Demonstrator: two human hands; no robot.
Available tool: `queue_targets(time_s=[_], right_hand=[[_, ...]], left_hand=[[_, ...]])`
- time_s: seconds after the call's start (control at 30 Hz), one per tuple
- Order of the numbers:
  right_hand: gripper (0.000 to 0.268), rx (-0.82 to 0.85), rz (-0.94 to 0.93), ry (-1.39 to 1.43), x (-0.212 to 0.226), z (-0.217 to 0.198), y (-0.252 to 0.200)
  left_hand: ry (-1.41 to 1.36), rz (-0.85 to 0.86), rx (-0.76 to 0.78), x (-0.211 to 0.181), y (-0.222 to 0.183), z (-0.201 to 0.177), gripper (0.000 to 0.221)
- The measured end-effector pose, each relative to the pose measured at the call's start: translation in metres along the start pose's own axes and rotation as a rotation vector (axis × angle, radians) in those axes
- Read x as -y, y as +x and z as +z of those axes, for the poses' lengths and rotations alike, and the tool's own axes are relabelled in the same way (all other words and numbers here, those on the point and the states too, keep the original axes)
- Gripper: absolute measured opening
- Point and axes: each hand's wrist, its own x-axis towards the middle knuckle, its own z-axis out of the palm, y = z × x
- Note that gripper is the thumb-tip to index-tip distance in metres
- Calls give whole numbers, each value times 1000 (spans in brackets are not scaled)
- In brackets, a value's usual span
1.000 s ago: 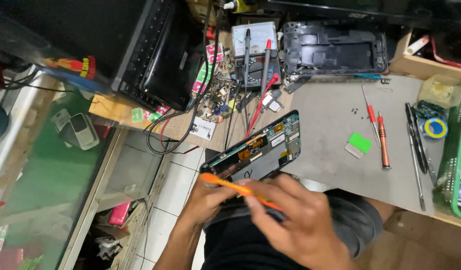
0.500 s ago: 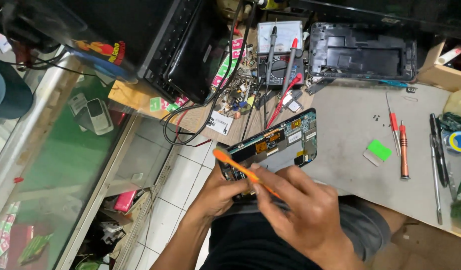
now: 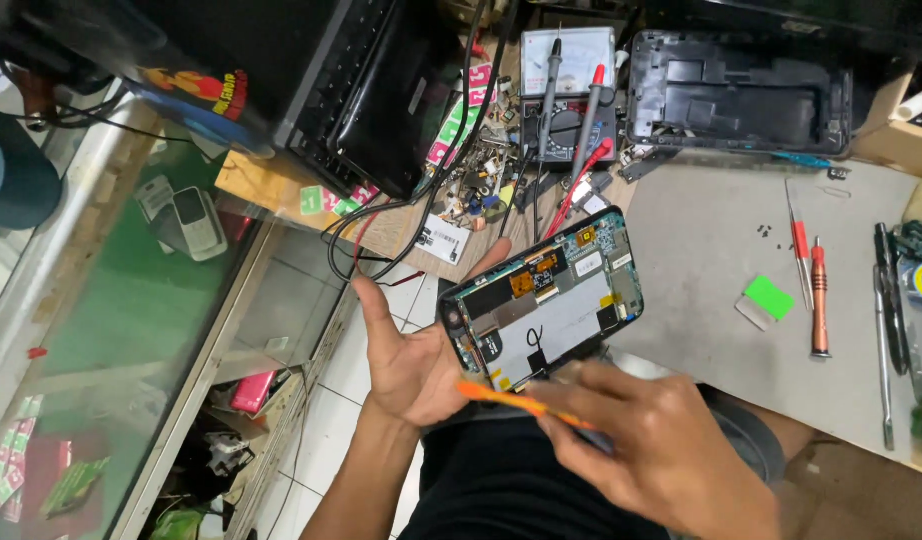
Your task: Disassembling and cleaning the internal frame and components of a tablet at a repair bench.
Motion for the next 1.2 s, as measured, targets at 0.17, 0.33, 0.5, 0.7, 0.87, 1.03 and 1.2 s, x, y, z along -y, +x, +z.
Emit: queue_targets(time_s=[0.17, 0.33, 0.5, 0.7, 0.87, 1.03, 1.2], right_hand=[[26, -128, -83, -58, 3, -1, 7], [33, 72, -33, 57, -11, -5, -4], [25, -104, -128, 77, -3, -8, 12], [27, 422, 158, -8, -32, -10, -24], [31, 27, -21, 228, -19, 0, 4], [23, 403, 79, 157, -34, -4, -21], [27, -81, 57, 465, -20, 8, -12]], left_hand=[[9, 12, -37, 0, 1, 2, 129], [-5, 17, -42, -5, -1, 1, 127], [0, 20, -69, -3, 0, 3, 127], [-276, -23, -61, -6, -4, -6, 131], [-27, 60, -130, -1, 2, 0, 120], [-111, 17, -113, -2, 0, -13, 106], [29, 109, -220, 3, 10, -12, 76]])
